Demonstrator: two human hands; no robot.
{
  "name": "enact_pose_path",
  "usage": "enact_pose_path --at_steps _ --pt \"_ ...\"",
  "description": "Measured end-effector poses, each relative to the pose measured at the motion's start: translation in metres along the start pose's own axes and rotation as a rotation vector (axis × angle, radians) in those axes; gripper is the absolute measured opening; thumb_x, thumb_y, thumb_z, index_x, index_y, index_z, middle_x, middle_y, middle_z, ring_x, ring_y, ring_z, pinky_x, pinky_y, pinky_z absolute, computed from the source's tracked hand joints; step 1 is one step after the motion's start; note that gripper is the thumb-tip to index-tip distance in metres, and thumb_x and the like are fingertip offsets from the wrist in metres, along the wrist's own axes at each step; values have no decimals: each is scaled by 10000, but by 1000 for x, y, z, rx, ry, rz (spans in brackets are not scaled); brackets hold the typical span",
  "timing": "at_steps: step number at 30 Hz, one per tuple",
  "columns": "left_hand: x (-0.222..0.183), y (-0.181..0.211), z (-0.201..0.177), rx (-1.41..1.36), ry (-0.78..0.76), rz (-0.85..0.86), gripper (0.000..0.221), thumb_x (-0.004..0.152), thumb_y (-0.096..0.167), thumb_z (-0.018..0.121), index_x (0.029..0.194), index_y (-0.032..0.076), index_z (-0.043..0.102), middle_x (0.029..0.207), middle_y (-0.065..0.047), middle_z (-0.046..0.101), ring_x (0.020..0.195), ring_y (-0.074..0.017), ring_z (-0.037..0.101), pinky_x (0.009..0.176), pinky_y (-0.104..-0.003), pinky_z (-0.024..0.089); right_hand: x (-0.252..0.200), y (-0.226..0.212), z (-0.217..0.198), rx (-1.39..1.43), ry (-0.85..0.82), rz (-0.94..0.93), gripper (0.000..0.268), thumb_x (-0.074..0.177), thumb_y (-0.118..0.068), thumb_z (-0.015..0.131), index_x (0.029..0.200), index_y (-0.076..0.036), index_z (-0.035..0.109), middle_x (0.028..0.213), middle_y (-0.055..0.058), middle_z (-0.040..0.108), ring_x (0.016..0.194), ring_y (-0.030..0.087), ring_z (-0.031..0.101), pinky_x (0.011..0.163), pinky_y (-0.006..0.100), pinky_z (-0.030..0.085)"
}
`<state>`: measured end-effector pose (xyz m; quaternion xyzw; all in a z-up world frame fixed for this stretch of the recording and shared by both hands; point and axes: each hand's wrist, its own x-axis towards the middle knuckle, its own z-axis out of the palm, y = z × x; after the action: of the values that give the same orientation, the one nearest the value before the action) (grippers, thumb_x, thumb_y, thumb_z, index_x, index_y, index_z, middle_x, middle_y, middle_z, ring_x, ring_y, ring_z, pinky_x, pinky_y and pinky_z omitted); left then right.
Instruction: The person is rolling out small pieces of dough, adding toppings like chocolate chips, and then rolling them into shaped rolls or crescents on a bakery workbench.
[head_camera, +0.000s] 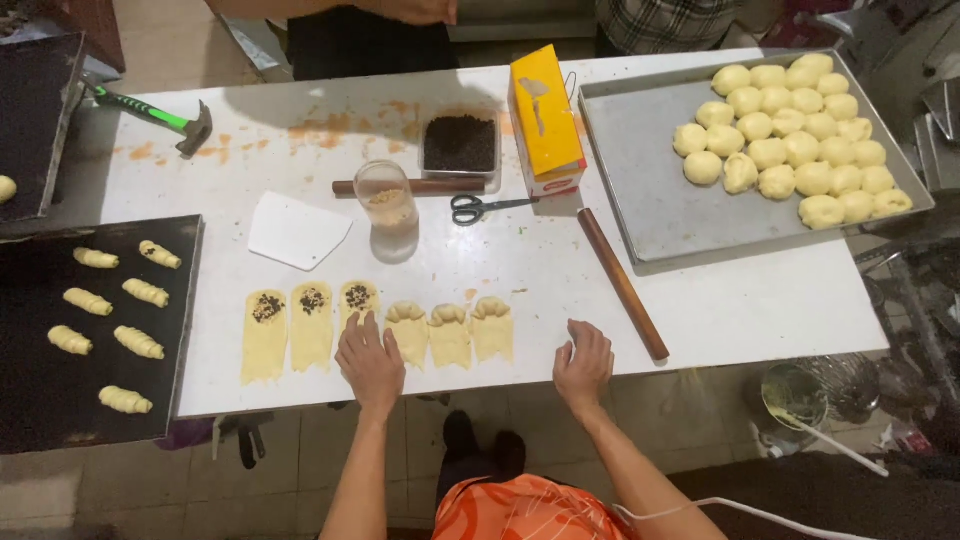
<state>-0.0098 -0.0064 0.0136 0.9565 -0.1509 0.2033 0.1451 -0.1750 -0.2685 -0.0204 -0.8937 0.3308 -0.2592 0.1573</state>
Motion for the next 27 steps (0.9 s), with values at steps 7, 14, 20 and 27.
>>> enact_pose_path --at_steps 7,14,20,27 --pt "4 3 -2 -14 6 -7 347 989 265 480 1271 67 516 1286 -131 446 1124 -300 459 865 -409 368 1 3 6 22 -5 4 322 826 -127 509 1134 -212 551 1024 -14 508 949 234 526 768 382 431" --pt "3 2 -1 -14 -4 -16 361 986 265 485 1289 71 515 1298 -129 443 1142 -302 453 886 -406 370 0 6 7 -4 23 -16 319 822 -138 516 1127 -222 563 1023 -21 517 948 229 533 759 382 436" --pt "0 -1 4 4 -26 -32 385 978 284 490 1297 68 514 1302 -137 453 1164 -311 452 905 -423 369 -1 3 4 -17 61 -43 325 813 -133 530 1124 -219 572 1019 -17 534 944 233 547 754 384 440" --pt "2 -1 1 -11 -40 -40 375 993 291 461 1296 75 505 1292 -133 454 1155 -298 456 908 -412 368 -1 6 8 -20 80 -50 328 809 -124 536 1121 -213 585 1020 -17 550 940 230 551 769 378 442"
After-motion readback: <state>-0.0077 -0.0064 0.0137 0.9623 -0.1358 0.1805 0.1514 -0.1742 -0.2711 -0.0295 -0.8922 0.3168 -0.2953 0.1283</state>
